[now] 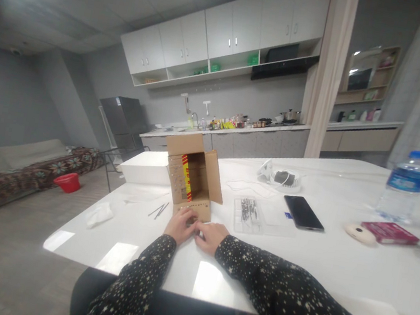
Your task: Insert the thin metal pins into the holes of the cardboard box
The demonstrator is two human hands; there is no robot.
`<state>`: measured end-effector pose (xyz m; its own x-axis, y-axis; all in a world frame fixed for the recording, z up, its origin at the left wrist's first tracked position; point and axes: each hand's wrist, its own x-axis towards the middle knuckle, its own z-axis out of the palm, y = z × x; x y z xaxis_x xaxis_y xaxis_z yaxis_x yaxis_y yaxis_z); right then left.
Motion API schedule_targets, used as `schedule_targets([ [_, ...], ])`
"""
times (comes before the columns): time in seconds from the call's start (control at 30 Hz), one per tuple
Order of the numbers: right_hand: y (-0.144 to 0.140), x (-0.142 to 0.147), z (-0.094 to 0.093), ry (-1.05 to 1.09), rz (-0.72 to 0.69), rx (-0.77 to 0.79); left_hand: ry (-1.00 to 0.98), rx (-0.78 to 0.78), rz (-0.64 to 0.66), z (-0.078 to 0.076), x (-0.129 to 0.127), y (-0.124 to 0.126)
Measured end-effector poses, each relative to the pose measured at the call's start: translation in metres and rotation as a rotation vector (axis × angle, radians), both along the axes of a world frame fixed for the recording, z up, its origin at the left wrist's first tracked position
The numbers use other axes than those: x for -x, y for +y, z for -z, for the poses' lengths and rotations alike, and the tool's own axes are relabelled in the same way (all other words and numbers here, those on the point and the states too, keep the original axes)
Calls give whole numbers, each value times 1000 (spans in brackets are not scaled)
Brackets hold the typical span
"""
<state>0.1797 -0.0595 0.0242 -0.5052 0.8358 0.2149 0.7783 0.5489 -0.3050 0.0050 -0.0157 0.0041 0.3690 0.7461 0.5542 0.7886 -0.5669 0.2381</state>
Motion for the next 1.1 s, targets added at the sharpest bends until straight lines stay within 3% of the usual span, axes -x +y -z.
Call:
schedule_targets([
  [1.1, 1, 2, 1, -40, -31, -11, -15, 127, -1, -1, 0, -8],
])
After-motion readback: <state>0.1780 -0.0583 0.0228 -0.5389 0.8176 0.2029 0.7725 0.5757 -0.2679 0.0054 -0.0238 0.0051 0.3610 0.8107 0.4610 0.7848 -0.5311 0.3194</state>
